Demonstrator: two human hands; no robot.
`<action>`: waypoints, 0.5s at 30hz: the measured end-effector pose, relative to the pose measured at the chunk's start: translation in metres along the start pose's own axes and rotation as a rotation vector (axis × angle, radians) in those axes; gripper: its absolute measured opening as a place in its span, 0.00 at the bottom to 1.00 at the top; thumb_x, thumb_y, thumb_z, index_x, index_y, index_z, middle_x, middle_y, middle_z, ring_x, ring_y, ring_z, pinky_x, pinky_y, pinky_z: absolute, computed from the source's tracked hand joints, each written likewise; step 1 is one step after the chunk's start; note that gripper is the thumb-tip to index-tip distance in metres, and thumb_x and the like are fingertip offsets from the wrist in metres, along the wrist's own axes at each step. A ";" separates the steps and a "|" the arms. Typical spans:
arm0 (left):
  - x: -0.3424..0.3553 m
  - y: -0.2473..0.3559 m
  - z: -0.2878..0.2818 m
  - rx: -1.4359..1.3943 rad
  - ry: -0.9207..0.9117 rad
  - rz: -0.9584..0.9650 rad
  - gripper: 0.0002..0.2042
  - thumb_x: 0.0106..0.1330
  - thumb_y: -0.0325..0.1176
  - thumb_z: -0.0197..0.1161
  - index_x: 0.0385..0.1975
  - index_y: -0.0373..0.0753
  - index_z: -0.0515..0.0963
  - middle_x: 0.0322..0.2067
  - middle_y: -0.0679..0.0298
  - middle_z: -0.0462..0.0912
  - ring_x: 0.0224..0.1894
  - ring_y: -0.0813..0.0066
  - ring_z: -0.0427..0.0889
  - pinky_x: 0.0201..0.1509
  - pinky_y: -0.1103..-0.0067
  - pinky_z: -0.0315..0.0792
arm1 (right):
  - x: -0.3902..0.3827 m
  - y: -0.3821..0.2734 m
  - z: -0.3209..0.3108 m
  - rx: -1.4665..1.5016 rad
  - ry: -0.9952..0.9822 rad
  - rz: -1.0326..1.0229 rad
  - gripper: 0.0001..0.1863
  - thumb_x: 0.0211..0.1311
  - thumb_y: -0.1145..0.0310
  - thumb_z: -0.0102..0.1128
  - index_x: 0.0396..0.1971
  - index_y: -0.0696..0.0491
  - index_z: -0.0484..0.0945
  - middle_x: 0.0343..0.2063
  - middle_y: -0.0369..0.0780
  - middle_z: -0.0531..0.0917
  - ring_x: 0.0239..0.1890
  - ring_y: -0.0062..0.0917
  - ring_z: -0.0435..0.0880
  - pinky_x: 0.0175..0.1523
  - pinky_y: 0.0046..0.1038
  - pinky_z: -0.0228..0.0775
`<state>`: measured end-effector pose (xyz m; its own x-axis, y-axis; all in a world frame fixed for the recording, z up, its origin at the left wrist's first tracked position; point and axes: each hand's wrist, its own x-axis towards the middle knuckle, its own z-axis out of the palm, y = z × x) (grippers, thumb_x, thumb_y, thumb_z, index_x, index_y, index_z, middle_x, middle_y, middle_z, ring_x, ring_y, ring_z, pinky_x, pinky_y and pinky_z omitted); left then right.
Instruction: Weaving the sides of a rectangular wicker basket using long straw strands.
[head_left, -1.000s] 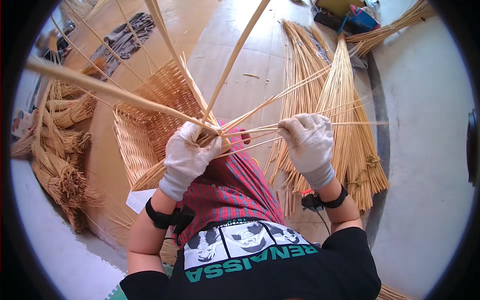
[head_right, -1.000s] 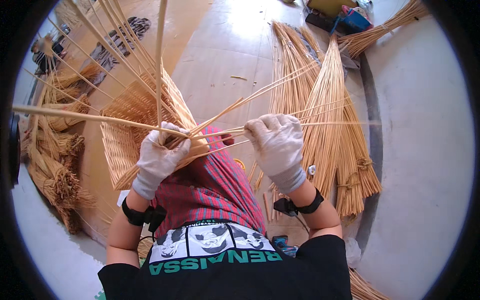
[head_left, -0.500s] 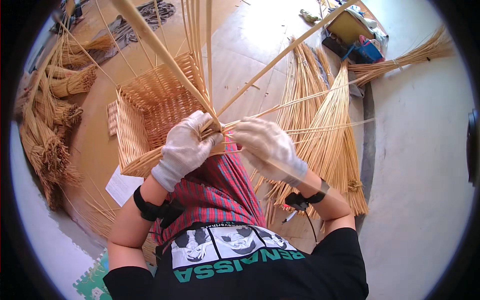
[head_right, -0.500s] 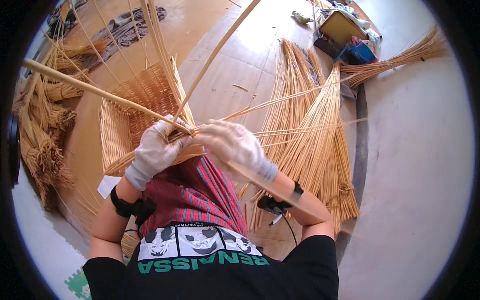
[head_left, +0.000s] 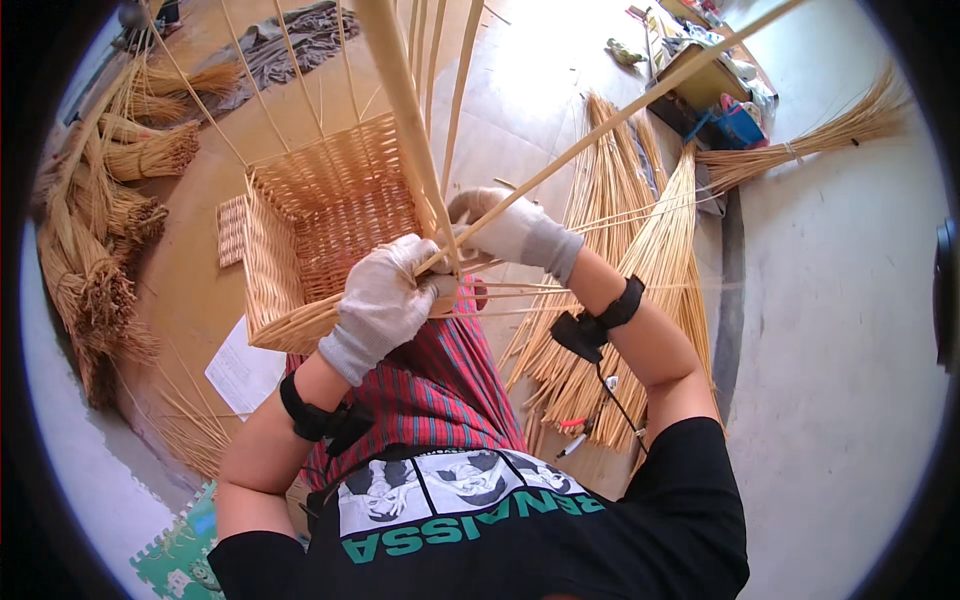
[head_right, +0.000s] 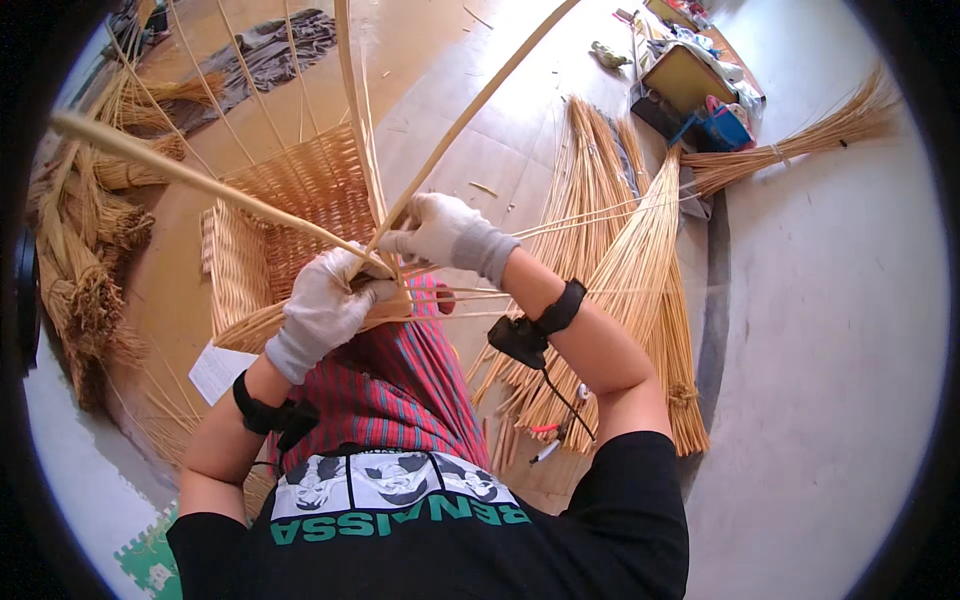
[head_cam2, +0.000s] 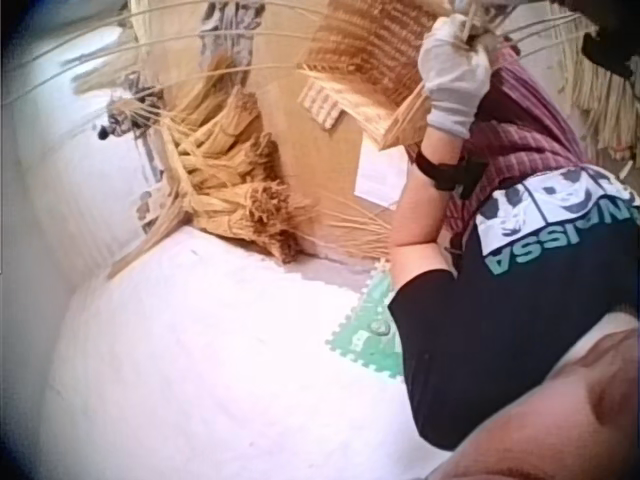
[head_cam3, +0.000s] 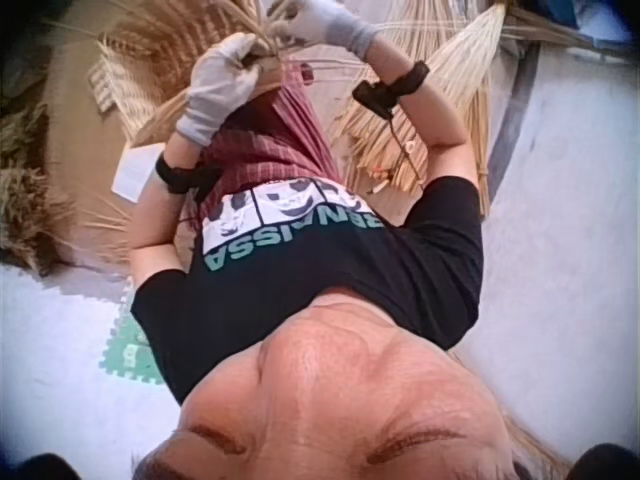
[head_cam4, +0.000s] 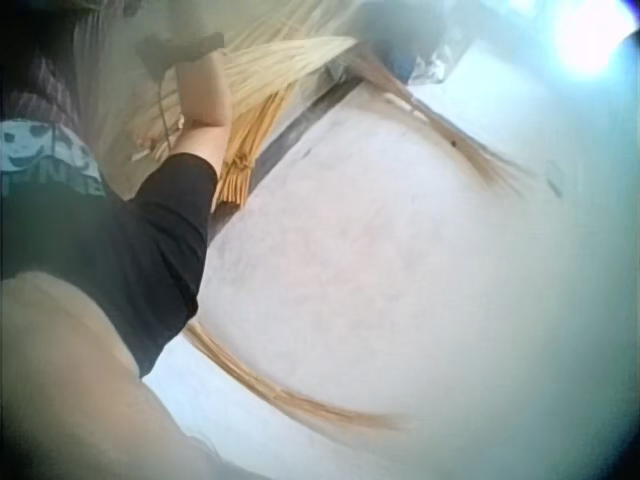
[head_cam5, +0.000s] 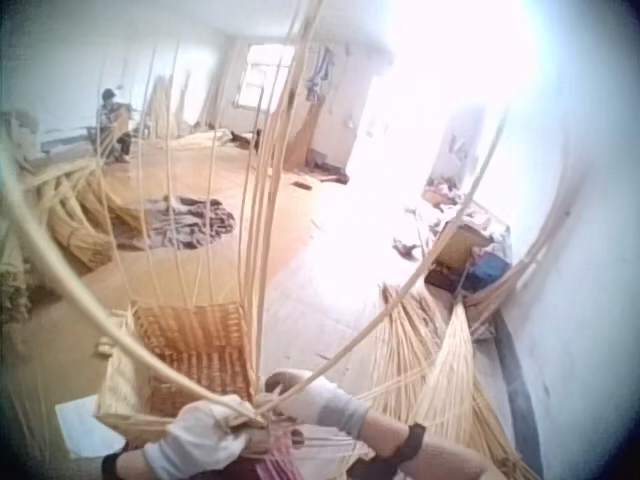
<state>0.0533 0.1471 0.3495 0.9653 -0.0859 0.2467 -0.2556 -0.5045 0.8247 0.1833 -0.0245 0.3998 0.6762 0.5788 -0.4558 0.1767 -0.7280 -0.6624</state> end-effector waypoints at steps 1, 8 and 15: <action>-0.001 -0.003 -0.001 0.027 0.004 0.021 0.11 0.58 0.21 0.70 0.41 0.34 0.85 0.34 0.57 0.86 0.37 0.67 0.85 0.47 0.72 0.79 | 0.000 0.004 -0.003 -0.003 0.001 -0.011 0.14 0.66 0.62 0.66 0.46 0.54 0.84 0.36 0.40 0.89 0.39 0.19 0.89 0.44 0.25 0.81; 0.001 -0.005 0.001 -0.107 -0.023 -0.062 0.10 0.62 0.26 0.73 0.43 0.35 0.84 0.36 0.61 0.89 0.39 0.76 0.87 0.46 0.76 0.80 | 0.003 -0.009 0.015 -0.359 0.552 -0.884 0.44 0.56 0.64 0.69 0.75 0.44 0.62 0.46 0.47 0.86 0.45 0.45 0.85 0.54 0.39 0.77; 0.003 -0.002 -0.009 -0.130 -0.075 -0.099 0.21 0.62 0.28 0.75 0.55 0.37 0.82 0.38 0.61 0.89 0.41 0.80 0.87 0.49 0.79 0.80 | 0.034 -0.033 -0.033 -0.062 -0.024 -1.119 0.27 0.57 0.72 0.72 0.59 0.46 0.81 0.42 0.44 0.88 0.45 0.35 0.87 0.49 0.35 0.82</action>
<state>0.0564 0.1552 0.3532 0.9861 -0.1081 0.1264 -0.1595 -0.3988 0.9030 0.2240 0.0068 0.4260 0.1001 0.9251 0.3663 0.7120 0.1906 -0.6758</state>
